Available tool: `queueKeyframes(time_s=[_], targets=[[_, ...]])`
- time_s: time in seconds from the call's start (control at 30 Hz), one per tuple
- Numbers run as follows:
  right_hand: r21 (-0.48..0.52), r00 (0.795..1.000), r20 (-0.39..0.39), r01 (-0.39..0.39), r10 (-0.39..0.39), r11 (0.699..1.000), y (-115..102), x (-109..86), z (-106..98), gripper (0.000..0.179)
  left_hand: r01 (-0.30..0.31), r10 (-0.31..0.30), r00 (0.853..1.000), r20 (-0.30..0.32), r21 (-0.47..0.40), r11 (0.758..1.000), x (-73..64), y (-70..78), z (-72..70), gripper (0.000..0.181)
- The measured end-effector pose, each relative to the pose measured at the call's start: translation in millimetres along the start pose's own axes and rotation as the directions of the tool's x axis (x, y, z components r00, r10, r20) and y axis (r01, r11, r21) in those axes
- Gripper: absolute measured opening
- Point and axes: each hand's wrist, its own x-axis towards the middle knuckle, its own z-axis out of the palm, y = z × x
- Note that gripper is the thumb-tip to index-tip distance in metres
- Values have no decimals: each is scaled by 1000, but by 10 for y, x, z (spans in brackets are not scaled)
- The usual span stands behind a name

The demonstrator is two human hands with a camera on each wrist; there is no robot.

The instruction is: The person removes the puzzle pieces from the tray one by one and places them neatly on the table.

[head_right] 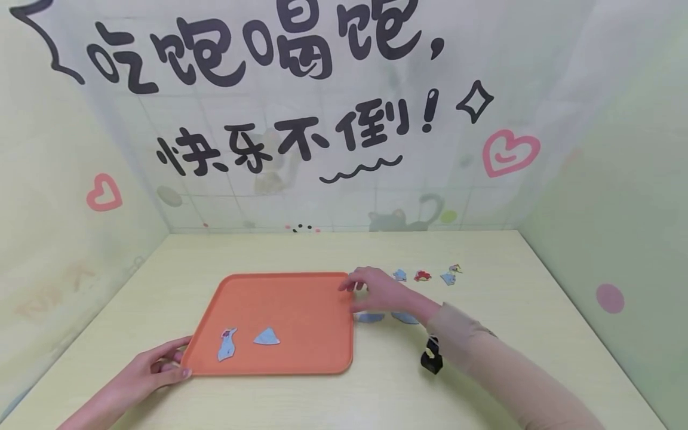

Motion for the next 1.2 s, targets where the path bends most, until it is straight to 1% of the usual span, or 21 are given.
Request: queueKeyframes(time_s=[0.1,0.27,0.53,0.67,0.8,0.93,1.07,1.2], targets=[[8,999,21,35,-35,999,-73,156,73,40,1,-1,1000,2,-1,1000,0,2,1,76],[54,996,72,56,-60,997,-233,394,201,42,5,-5,1000,-4,13,1000,-1,6,4,76],[-3,980,161,115,-113,993,-494,679,399,45,-3,3,1000,3,9,1000,-6,-19,6,76],[6,961,217,174,-171,985,-568,802,478,46,-10,10,1000,3,10,1000,-14,-31,1,76],[10,939,260,229,-224,973,-589,897,556,49,1,-1,1000,-1,13,1000,-15,-26,0,76],[-2,918,291,282,-269,959,-587,969,640,49,23,-23,1000,-11,16,1000,-12,-9,3,76],[-9,893,334,323,-301,946,-624,1018,691,48,24,-24,1000,-13,21,999,-9,2,6,76],[-87,864,400,368,-306,926,-682,1036,730,48,19,-19,1000,-12,25,999,-5,6,10,77]])
